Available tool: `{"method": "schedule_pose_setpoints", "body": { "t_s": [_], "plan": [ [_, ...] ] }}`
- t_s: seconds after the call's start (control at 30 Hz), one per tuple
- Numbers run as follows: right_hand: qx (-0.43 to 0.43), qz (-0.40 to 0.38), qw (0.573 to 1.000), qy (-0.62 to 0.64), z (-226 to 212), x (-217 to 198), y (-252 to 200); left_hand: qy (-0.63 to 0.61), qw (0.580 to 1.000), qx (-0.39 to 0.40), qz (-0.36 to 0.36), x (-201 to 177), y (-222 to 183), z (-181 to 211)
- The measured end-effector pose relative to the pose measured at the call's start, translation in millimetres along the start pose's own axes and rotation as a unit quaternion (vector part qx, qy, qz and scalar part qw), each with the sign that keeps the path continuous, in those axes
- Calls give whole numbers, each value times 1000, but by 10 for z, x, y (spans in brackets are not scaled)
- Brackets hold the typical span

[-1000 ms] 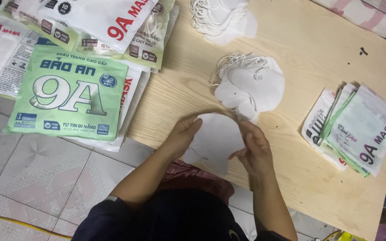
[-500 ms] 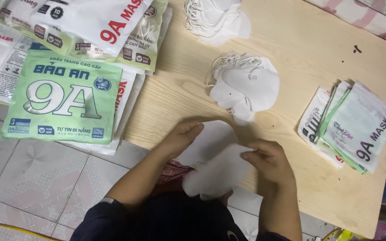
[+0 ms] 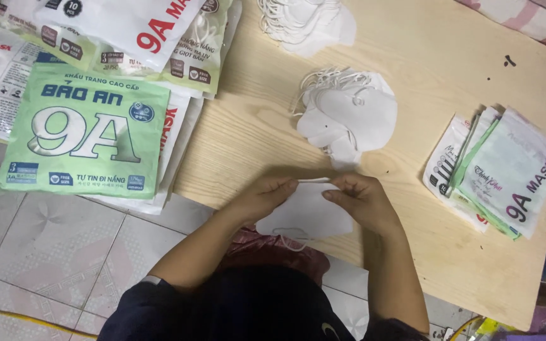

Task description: Stacking and organizing individual face masks into neat piles on a work table

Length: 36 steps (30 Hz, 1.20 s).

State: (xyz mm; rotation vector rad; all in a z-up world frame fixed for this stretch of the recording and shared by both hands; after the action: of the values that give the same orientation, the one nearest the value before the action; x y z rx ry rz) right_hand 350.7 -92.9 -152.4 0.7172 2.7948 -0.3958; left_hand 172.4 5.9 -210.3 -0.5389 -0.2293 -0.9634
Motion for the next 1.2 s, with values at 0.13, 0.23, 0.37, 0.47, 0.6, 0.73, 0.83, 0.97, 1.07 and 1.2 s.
{"method": "schedule_pose_setpoints", "body": {
  "t_s": [0.13, 0.23, 0.37, 0.47, 0.6, 0.73, 0.83, 0.97, 1.07, 1.2],
  "plan": [
    [14, 7, 1000, 8, 66, 1, 56, -8, 1000, 9, -5, -111, 128, -217],
    [27, 4, 1000, 3, -4, 43, 24, 37, 998, 42, -12, -125, 124, -199],
    [10, -7, 1000, -23, -36, 62, 3, 63, 998, 17, 2, 170, -152, 433],
    [13, -9, 999, -31, 84, 44, 29, 71, 997, 10, 5, 192, -138, 454],
    [7, -4, 1000, -30, -9, 125, 2, 71, 997, 8, 6, 196, -4, 283],
    [-148, 77, 983, -71, -418, -109, 10, 111, 992, 52, 32, 114, 18, 450],
    [-303, 239, 873, -298, -615, -442, 80, 50, 998, 22, 41, -107, 138, 51],
    [-386, 296, 735, -473, -787, -537, 235, -22, 998, 8, 54, -26, 24, 94],
    [-362, 236, 743, -511, -542, -626, 537, -31, 998, 7, 59, 6, -17, 169],
    [-337, 191, 753, -533, -430, -677, 660, -31, 997, 6, 77, -37, -40, 102]
  ]
}}
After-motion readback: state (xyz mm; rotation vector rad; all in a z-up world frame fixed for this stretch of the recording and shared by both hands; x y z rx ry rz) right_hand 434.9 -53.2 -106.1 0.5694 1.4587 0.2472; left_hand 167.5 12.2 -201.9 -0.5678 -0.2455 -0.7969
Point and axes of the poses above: each hand's wrist, its own y-axis towards the middle knuckle, its own x-axis out of the palm, z = x × y, the point moved 7 cm from there along y, towards the middle knuckle, and after that the axes turned 11 degrees about z, right-handed, at the moved point
